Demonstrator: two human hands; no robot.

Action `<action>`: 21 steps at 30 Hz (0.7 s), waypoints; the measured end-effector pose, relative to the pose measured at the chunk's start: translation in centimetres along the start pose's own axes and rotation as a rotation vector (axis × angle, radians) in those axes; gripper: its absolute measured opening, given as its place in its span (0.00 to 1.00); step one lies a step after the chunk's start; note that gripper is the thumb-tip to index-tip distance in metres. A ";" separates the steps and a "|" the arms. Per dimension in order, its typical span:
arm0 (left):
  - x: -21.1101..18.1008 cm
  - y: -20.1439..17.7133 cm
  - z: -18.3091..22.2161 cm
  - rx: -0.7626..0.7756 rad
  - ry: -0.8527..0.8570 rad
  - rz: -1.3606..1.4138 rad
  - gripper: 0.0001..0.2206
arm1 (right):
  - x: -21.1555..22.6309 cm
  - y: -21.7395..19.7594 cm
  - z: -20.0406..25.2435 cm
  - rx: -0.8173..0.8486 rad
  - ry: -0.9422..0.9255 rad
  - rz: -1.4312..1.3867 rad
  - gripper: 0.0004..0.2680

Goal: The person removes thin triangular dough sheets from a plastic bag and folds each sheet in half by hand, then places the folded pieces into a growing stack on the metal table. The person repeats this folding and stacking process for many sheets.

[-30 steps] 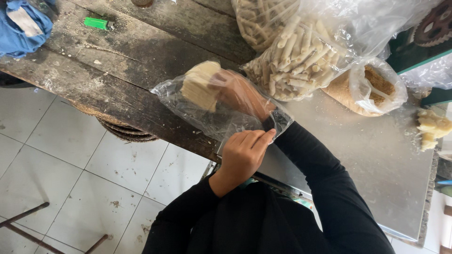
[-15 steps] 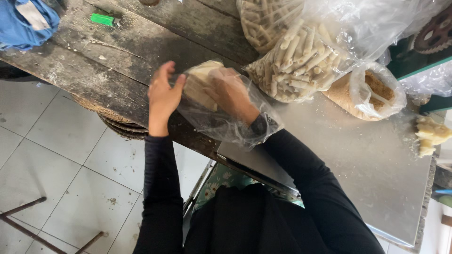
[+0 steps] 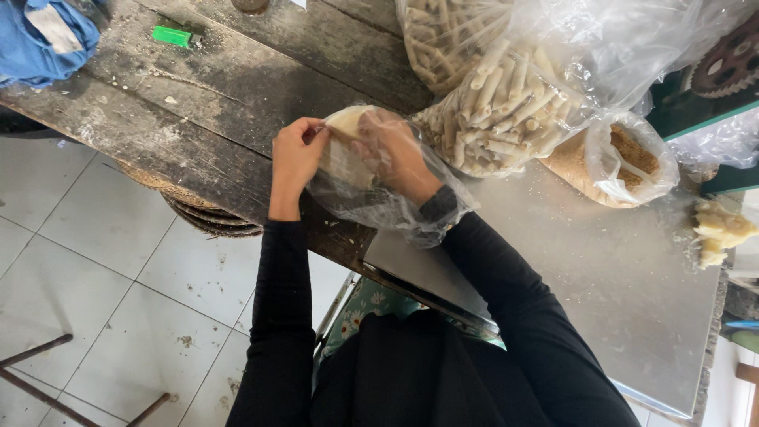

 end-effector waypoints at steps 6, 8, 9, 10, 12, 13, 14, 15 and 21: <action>-1.9 0.4 0.7 0.036 0.092 -0.003 0.09 | -2.1 -0.3 -0.1 -0.019 -0.150 0.239 0.11; -2.5 0.5 1.1 0.040 0.133 -0.005 0.09 | -2.3 -0.2 0.0 -0.051 -0.085 0.240 0.14; -2.8 0.6 1.3 0.033 0.157 -0.012 0.09 | -2.3 -0.3 0.1 -0.067 -0.052 0.241 0.16; -3.0 0.7 1.5 0.026 0.182 -0.019 0.09 | -2.2 -0.5 0.2 -0.093 -0.107 0.190 0.14; -3.4 0.9 1.7 0.013 0.219 -0.068 0.09 | -2.2 -0.8 0.5 -0.145 -0.215 0.088 0.13; -3.5 1.0 1.8 0.007 0.236 -0.092 0.09 | -2.2 -0.6 0.5 -0.116 -0.264 0.240 0.12; -3.6 1.1 2.0 0.010 0.242 -0.112 0.09 | -2.1 -0.3 0.4 -0.088 -0.312 0.393 0.13; -3.6 1.1 2.1 0.013 0.247 -0.131 0.09 | -2.2 0.0 0.4 -0.058 -0.360 0.545 0.13; -3.3 2.0 2.8 -0.051 0.347 -0.212 0.10 | -2.6 0.7 1.0 -0.111 -0.266 0.479 0.10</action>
Point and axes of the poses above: each hand's wrist, its own z-axis away from the middle knuckle, its own y-axis out of the palm, x = y × z, the point moved 1 cm from there along -z, towards the middle knuckle, and after that the axes turned 9 degrees about -x, right-handed, at the moved point
